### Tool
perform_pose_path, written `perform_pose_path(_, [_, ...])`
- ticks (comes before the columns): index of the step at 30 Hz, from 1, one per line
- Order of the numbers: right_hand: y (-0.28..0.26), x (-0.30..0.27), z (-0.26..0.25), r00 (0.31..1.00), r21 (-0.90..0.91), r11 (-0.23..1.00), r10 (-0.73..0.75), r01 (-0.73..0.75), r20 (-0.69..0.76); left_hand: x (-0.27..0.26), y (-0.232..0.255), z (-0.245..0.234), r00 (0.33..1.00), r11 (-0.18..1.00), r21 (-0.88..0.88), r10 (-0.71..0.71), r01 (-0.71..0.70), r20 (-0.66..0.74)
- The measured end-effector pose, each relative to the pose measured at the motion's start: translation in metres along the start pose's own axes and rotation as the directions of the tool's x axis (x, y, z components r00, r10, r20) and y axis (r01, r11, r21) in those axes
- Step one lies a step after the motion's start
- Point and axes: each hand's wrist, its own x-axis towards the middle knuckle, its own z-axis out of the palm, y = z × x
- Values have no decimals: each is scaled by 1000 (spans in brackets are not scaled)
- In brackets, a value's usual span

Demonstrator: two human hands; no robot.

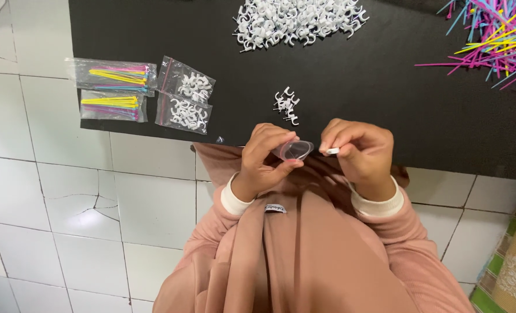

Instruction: Picking up small plastic clips and placing them into a plastic bag

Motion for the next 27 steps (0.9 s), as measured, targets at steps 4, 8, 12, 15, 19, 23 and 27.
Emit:
perform_pose_path(4, [-33,17,25,988,-340,932,-92,128,120,4,1,4,1000,1000,-11,8,-8,20])
perform_pose_path(8, [-33,17,24,961,-580,769,-167,267,221,3,2,5,1000,1000,-12,-11,11,18])
perform_pose_path(12, [-27,20,16,983,-586,790,-160,179,85,2,1,-3,999,1000,2,-27,27,-39])
perform_pose_path(15, [-12,24,12,991,-670,732,-67,125,112,0,-2,-18,997,998,55,-11,16,-83])
perform_pose_path(19, [2,19,22,987,-776,623,39,97,155,-7,-9,-31,992,995,93,-10,22,-127])
perform_pose_path(23, [19,12,17,976,-910,386,89,149,198,-11,-13,-34,984,997,80,17,-3,-176])
perform_pose_path(27, [27,8,15,975,-934,315,85,171,207,-13,-13,-32,984,998,63,12,-1,-179])
